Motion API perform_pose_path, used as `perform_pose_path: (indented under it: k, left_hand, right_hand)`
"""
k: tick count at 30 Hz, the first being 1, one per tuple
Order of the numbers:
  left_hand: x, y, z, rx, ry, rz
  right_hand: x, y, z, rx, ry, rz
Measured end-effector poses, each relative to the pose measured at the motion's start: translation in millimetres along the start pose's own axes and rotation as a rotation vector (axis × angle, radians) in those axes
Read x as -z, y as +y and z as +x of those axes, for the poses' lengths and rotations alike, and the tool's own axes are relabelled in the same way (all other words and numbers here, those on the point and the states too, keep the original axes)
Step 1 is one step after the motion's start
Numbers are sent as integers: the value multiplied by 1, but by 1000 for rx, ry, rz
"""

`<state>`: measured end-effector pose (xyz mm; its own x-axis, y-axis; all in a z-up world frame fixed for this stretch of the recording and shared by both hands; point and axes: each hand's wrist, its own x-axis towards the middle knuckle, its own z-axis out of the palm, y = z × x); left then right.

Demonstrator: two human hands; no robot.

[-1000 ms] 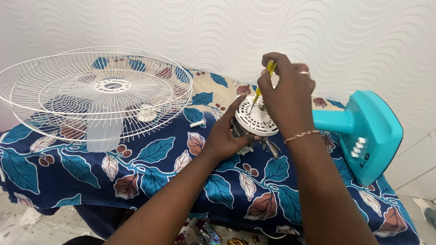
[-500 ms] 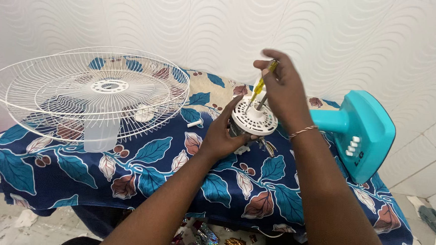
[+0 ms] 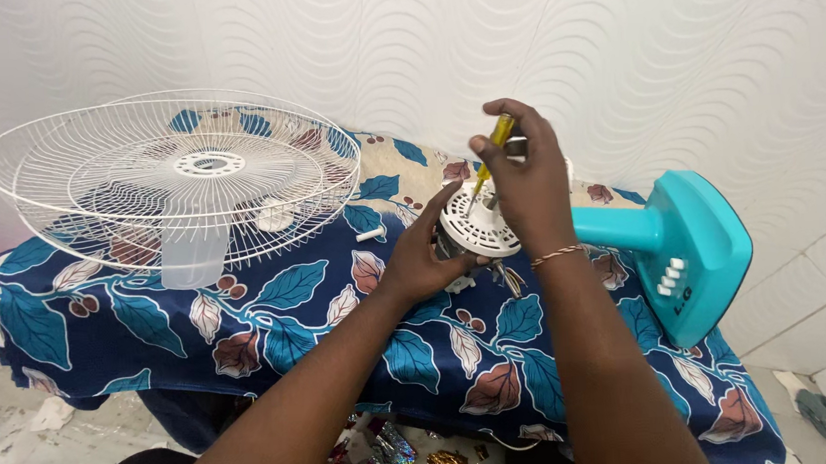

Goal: The person uses a screwdriver to loosen and remove screws from the central hub of a disassembled electric fan. They hold the fan motor housing steady with one hand while turning the screwdriver with the other, gradually detaching the central plastic cap from the motor shaft.

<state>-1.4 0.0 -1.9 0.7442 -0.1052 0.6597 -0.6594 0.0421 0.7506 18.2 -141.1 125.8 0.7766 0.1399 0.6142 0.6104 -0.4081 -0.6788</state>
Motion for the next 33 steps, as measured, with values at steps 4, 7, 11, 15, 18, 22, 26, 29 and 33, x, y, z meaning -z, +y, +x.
perform_pose_path:
  k: [4,7,11,15,18,22,26,29,33]
  left_hand:
    - [2,2,-2,27,22,114]
    - [1,3,-1,32,7,74]
    - [0,2,0,60,5,58]
    - [2,0,-2,-6,16,111]
    - [1,-3,-1,32,-2,32]
    - [1,-6,1,-43,7,63]
    - [3,-8,-3,-27,20,91]
    - [2,-9,-2,14,-7,14]
    - [3,-8,-1,57,20,50]
  right_hand:
    - [-2,-4,-1,55,-116,387]
    - [-3,-4,-2,44,-20,139]
    - [-4,-1,-4,180,45,25]
    - [-5,1,-3,167,-70,291]
    - [-10,5,-9,202,4,354]
    - [-5,13,-13,142,585,671]
    - [14,23,-12,193,473,163]
    - [7,29,-17,19,119,-293]
    - [-4,31,-34,-10,33,-264]
